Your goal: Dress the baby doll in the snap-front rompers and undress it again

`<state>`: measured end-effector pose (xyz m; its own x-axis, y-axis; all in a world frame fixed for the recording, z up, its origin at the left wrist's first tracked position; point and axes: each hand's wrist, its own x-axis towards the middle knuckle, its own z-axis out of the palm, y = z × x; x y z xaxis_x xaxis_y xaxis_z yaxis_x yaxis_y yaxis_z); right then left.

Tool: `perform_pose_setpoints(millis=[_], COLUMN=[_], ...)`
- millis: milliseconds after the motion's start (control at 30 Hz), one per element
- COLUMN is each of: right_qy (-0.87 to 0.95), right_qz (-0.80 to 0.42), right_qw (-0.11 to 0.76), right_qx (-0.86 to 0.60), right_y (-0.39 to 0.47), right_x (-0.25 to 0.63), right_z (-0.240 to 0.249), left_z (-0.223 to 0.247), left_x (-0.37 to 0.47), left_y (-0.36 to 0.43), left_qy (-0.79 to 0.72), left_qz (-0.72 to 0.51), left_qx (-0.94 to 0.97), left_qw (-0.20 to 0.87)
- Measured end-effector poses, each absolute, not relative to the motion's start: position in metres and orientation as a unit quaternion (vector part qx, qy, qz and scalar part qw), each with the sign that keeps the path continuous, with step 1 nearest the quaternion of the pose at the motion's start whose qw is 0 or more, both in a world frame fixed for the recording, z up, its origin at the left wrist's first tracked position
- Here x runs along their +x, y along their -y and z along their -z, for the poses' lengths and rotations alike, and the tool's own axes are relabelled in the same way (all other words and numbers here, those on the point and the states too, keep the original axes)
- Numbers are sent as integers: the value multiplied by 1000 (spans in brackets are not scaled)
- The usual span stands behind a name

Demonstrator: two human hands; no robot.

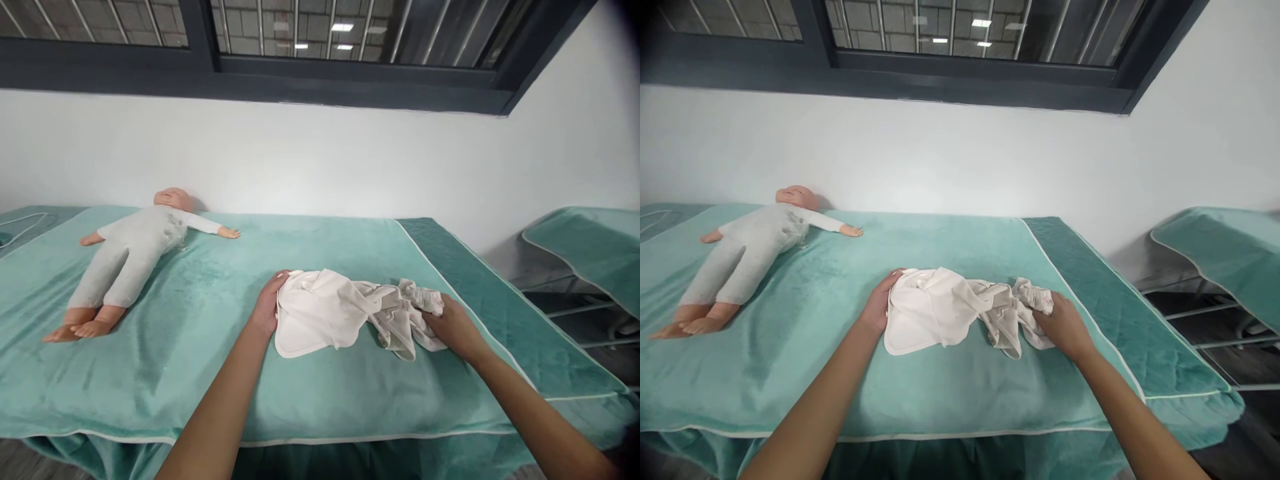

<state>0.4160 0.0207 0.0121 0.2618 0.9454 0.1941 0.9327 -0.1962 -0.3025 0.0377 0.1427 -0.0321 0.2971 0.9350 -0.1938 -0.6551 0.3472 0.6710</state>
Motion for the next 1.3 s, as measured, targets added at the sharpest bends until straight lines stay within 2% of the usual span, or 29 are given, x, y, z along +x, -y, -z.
perform_pose_setpoints(millis=[100, 267, 400, 533, 633, 733, 833, 900, 1000, 1133, 1200, 1300], right_qy=[608, 589, 633, 681, 726, 775, 765, 766, 784, 794, 786, 780], right_qz=[-23, -25, -47, -123, -193, -254, -287, -322, -378, -409, -399, -333], right_qw=[157, 132, 160, 203, 260, 289, 320, 306, 220, 129, 151, 237], right_qx=[-778, -797, -756, -693, -606, -502, -479, -465, -440, -431, -447, -474], right_y=[-22, -21, -27, -46, -65, -79, -85, -89, -94, -100, -100, -97], right_x=[420, 419, 389, 330, 275, 222, 183, 167, 158, 155, 155, 150], right_z=[-9, -51, -78, -84, -92, -113, -142, -160, -176, -174, -169, -164], left_z=[29, 15, -5, -53, -106, -154, -184, -191, -190, -180, -176, -171], left_x=[38, 37, 33, 27, 16, -5, -35, -58, -90, -126, -139, -146], left_y=[-141, -143, -153, -150, -129, -104, -86, -81, -76, -72, -72, -75], left_qy=[-292, -362, -400, -397, -341, -297, -293, -320, -385, -467, -509, -534], left_qz=[-523, -451, -420, -437, -401, -413, -420, -447, -475, -503, -513, -486], left_qx=[252, 384, 444, 523, 696, 757, 796, 799, 778, 722, 687, 688], left_qw=[760, 720, 683, 614, 489, 410, 322, 245, 146, 88, 74, 77])
